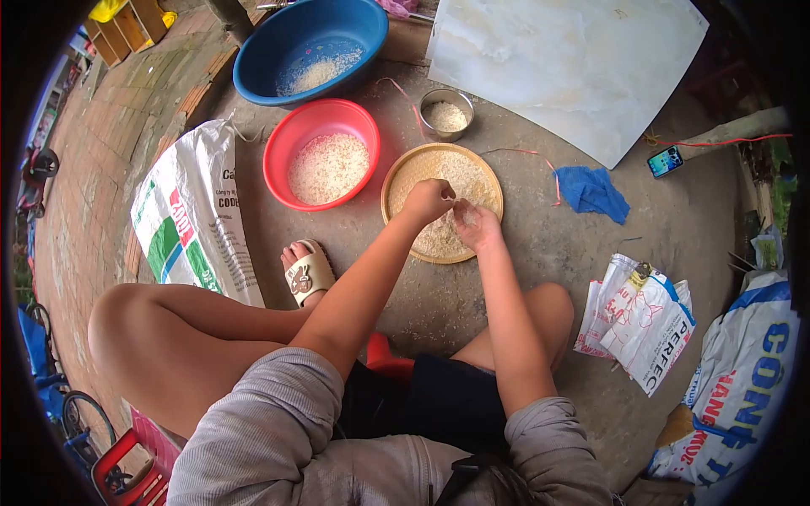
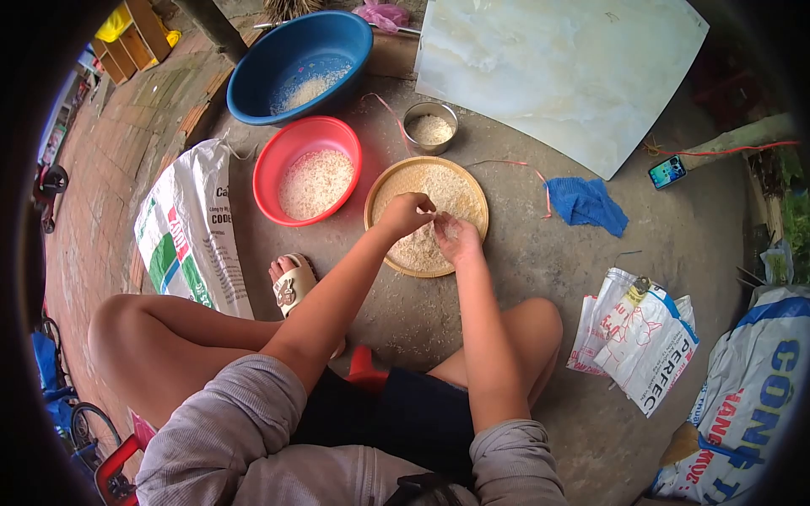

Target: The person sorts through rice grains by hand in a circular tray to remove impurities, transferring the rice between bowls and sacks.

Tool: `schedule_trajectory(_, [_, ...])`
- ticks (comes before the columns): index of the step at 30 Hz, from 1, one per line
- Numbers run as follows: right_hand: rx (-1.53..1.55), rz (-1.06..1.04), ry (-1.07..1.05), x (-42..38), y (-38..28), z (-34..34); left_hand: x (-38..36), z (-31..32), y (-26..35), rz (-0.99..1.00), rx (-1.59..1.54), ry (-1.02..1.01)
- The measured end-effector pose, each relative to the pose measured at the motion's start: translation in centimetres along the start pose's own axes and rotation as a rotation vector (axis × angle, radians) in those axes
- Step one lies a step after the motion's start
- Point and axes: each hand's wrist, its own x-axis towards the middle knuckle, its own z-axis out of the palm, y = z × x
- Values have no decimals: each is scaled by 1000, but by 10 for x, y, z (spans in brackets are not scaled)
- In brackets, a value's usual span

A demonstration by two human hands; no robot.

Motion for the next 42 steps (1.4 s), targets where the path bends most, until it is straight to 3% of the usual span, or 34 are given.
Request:
schedule_trajectory(5, [-16,5,-1,4,-1,-6,-12,17,-31,-62,160,64])
schedule_trajectory(17, [-76,-4,42,6,4,-10,-28,50,-68,85,214,145])
schedule_trajectory(26, [-133,9,81,10,15,-12,-13,6,-3,-66,-250,16])
schedule_trajectory(31, [-226,-77,71,-1,19,1,-11,3,26,49,-157,-87])
schedule_trajectory(36, [-182,50,-128,23,11,-20,-18,19,17,92,-50,-61])
schedule_trajectory(40, [-189,48,-129,20,13,-21,-19,23,14,96,-26,-44])
schedule_trajectory(42, [-155,20,2,11,15,-12,-18,21,14,100,-67,-51])
